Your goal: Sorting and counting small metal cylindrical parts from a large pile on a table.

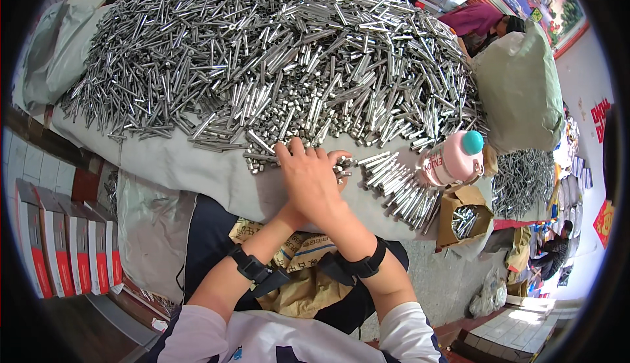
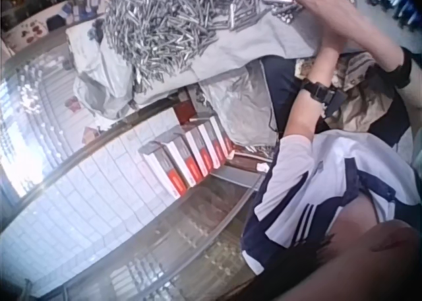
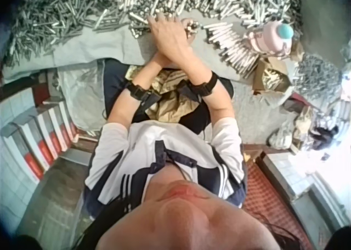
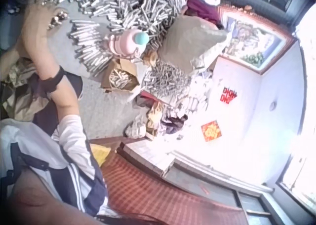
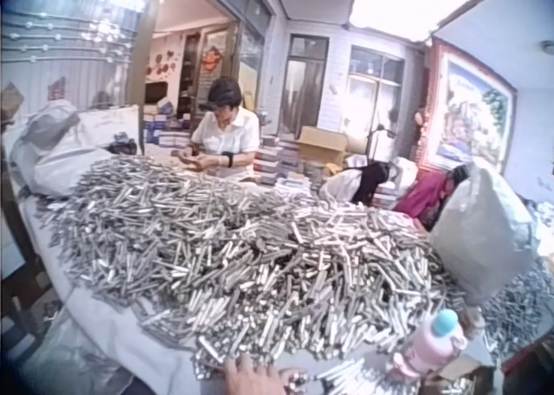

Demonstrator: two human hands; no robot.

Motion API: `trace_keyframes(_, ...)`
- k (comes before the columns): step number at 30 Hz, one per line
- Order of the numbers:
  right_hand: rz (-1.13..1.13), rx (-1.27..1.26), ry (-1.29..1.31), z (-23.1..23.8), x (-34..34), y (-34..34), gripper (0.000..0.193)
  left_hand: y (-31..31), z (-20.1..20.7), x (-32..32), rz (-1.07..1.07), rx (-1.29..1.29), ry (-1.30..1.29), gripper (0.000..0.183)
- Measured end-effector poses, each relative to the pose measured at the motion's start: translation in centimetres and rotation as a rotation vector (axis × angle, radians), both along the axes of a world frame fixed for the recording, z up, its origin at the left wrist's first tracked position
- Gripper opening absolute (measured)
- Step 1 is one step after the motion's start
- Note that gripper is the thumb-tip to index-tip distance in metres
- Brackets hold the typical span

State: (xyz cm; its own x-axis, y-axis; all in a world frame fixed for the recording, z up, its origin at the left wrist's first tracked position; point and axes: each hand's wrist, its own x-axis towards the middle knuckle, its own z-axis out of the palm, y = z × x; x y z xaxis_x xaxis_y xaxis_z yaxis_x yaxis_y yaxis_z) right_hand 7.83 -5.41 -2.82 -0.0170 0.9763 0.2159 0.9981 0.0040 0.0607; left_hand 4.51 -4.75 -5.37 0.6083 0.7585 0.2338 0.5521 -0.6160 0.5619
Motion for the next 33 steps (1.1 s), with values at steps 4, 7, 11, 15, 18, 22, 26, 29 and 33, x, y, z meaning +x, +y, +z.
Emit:
trace_keyframes(4, -0.105, -0.084, -0.189, 1.2, -1.3, 0.2, 0.044, 0.1, -0.7, -0.2, 0.02, -0.037, -0.076, 0.04)
trace_keyframes(7, -0.1, -0.096, -0.185, 0.8, -1.5, 0.4, 0.048, 0.3, -1.7, -0.1, 0.028, -0.086, -0.205, 0.04)
trace_keyframes(11, -0.057, -0.098, -0.072, 1.6, -1.6, 0.6, 0.042, 0.3, -2.1, -0.4, 0.035, -0.116, -0.258, 0.041)
trace_keyframes(15, -0.055, 0.013, -0.119, -2.3, -0.1, 0.7, 0.033, -0.1, 0.0, -0.1, 0.0, -0.066, -0.214, 0.04)
trace_keyframes(18, -0.142, -0.038, -0.228, -1.8, -0.2, 1.3, 0.026, -0.1, 0.6, -0.5, -0.026, -0.083, -0.208, 0.038)
trace_keyframes(22, 0.201, 0.17, 0.298, 0.8, -1.1, 1.8, 0.023, 0.4, -1.5, -0.5, -0.127, -0.278, -0.451, 0.039)
trace_keyframes(26, 0.387, 0.153, 0.407, -0.2, -0.8, 2.3, 0.028, 0.5, -2.5, 0.4, -0.136, -0.166, -0.527, 0.039)
trace_keyframes(29, 0.449, 0.185, 0.529, 0.0, -1.4, 2.6, 0.036, 0.5, -2.5, 0.2, -0.119, -0.196, -0.496, 0.038)
trace_keyframes(33, 0.438, 0.176, 0.736, -0.2, -1.8, 3.1, 0.042, 0.6, -2.8, 0.1, -0.109, -0.184, -0.506, 0.038)
